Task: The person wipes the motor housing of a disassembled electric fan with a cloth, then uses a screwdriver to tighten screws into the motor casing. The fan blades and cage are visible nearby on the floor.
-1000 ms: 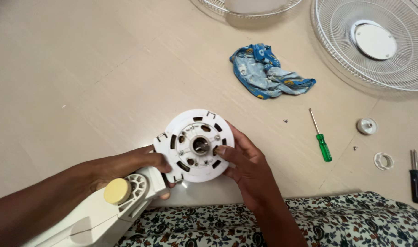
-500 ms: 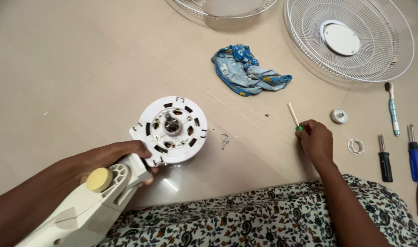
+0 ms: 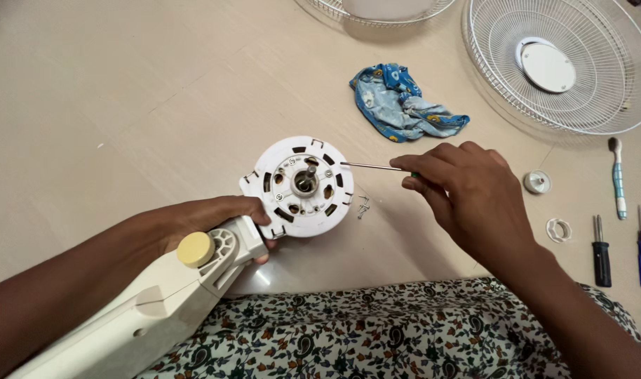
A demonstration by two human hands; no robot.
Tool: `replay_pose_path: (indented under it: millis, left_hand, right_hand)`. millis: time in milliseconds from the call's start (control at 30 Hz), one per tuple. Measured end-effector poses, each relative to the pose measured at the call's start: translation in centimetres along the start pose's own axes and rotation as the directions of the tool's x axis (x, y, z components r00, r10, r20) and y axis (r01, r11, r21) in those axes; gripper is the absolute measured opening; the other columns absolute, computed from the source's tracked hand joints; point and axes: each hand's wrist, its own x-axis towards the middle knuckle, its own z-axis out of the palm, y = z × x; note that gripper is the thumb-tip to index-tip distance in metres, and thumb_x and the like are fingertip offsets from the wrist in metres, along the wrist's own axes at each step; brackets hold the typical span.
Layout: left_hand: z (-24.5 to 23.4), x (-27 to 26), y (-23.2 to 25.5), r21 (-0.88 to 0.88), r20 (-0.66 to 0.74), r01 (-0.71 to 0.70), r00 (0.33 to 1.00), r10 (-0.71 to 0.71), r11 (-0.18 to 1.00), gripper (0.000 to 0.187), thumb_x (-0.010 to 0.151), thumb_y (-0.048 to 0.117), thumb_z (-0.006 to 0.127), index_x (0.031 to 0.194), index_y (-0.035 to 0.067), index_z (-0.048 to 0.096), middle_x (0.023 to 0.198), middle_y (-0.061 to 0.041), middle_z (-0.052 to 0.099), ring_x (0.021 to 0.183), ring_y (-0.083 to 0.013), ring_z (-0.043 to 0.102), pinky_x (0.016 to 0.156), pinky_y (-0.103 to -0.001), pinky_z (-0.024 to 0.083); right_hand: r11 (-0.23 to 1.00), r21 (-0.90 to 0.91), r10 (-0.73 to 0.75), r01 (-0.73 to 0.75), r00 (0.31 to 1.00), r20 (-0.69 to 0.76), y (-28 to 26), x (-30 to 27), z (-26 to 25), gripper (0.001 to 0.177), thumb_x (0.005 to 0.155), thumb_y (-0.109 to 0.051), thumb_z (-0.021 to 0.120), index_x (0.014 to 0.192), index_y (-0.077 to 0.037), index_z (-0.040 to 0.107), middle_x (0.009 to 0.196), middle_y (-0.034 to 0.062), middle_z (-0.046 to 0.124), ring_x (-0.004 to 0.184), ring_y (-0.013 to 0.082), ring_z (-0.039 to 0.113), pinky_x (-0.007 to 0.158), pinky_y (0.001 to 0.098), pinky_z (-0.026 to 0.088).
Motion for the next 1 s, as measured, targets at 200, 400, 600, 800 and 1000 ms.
replay_pose_path:
  millis: [200,400,600,800,1000]
  left_hand:
    - [0.0,-0.2,0.0,0.024,0.068,-0.03,0.997,0.028,0.999,0.027,0.079,0.018,0.066,0.098,-0.001,0.07,0.084,-0.012,0.075,0.065,-0.0192,0.074,0.058,-0.029,0.062]
    - [0.1,-0.3,0.0,0.03,0.084,-0.04,0.996,0.037,0.999,0.028,0.079,0.018,0.067,0.099,-0.001,0.07,0.085,-0.012,0.075,0.065,-0.0188,0.074,0.058,-0.029,0.063]
    - [0.0,-0.1,-0.1,0.025,0.057,-0.034,0.998,0.033,0.999,0.029,0.079,0.017,0.067,0.101,-0.002,0.07,0.085,-0.013,0.076,0.065,-0.019,0.074,0.058,-0.029,0.063]
    - [-0.1,0.1,-0.2,0.016,0.028,-0.04,0.999,0.04,0.999,0.028,0.078,0.015,0.068,0.101,-0.002,0.069,0.085,-0.013,0.075,0.065,-0.0203,0.075,0.059,-0.029,0.063]
    - [0.0,0.1,-0.1,0.042,0.029,-0.02,0.999,0.019,0.999,0.03,0.077,0.017,0.068,0.101,-0.001,0.07,0.085,-0.012,0.076,0.065,-0.0187,0.075,0.058,-0.028,0.063]
  right_hand:
    - [1.0,0.001,0.003,-0.003,0.999,0.045,-0.2,0.4,0.0,0.019,0.091,-0.028,0.073,0.107,-0.02,0.079,0.082,0.0006,0.072,0.072,0.0234,0.061,0.064,0.0394,0.05]
    - [0.995,-0.067,-0.068,0.071,0.997,0.048,0.1,0.8,-0.1,0.018,0.091,-0.027,0.073,0.106,-0.02,0.079,0.085,-0.0008,0.072,0.074,0.0231,0.059,0.069,0.0398,0.048]
    - [0.979,-0.172,-0.094,0.106,0.992,0.079,0.2,1.4,-0.2,0.018,0.09,-0.03,0.074,0.105,-0.022,0.08,0.087,-0.0036,0.074,0.075,0.021,0.057,0.069,0.0391,0.041]
    - [0.948,-0.243,-0.201,0.208,0.978,0.052,0.2,1.7,-0.5,0.016,0.092,-0.027,0.073,0.106,-0.024,0.08,0.092,-0.0061,0.075,0.082,0.0189,0.059,0.071,0.0383,0.04]
    - [0.768,-0.453,-0.427,0.452,0.889,0.164,-1.1,4.3,-2.7,0.015,0.09,-0.021,0.071,0.102,-0.023,0.079,0.089,-0.0084,0.071,0.085,0.0155,0.058,0.079,0.0352,0.041]
